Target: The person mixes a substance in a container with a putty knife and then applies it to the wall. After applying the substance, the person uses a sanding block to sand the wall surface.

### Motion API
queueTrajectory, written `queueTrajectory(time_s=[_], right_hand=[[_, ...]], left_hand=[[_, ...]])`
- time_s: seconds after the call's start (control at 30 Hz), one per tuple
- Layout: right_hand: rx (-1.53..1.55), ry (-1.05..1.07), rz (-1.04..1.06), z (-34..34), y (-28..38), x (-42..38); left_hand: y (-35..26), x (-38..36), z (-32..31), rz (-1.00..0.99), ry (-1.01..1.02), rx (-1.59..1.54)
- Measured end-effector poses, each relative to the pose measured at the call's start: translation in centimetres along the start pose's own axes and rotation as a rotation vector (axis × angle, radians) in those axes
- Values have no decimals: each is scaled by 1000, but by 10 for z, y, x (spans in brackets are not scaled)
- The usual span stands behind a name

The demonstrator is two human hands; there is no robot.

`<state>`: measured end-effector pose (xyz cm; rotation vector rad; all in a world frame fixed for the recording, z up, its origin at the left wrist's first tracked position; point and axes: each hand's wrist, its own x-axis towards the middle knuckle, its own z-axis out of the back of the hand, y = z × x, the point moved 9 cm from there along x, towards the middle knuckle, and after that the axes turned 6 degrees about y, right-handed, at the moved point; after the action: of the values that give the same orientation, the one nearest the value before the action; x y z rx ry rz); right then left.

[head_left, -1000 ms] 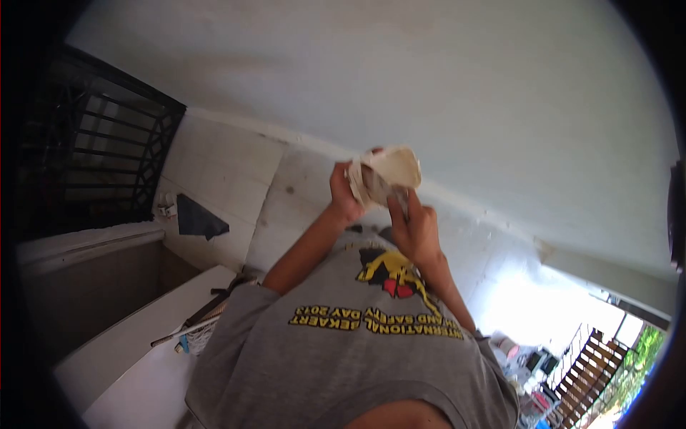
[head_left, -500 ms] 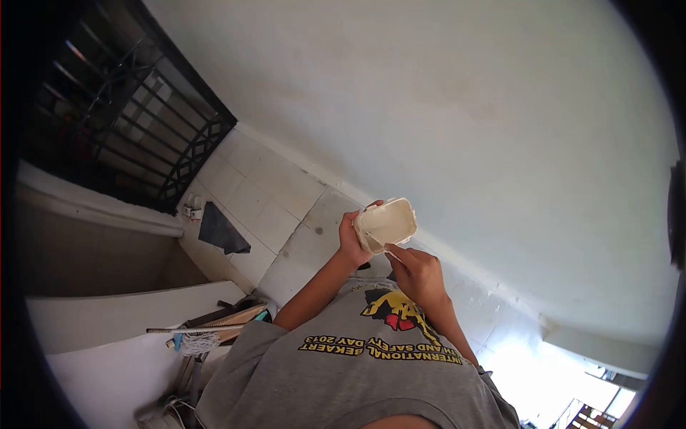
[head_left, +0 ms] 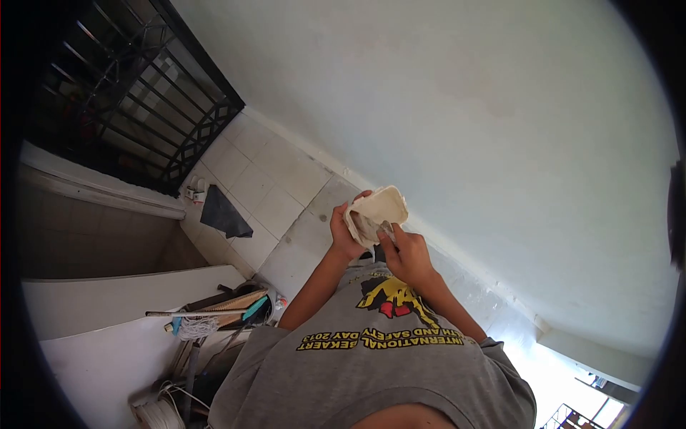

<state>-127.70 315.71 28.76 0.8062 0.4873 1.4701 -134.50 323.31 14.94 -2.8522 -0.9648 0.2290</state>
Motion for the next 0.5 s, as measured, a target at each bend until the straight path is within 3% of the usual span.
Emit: queueTrajectory(time_s=[0.13,0.3,0.43,0.5], right_hand=[[-107,131,-41,-8,-2,-3],[-130,-65,-154,16,-8,-35],[-154,-216,-294,53,-20,-103],[-174,-261,-424,64,-31,-143]], left_hand=[[5,1,1,11,0,25],[45,13,-5,150,78,116],[116,24,-11,320,87,250],[164,21,-27,479,196,231]])
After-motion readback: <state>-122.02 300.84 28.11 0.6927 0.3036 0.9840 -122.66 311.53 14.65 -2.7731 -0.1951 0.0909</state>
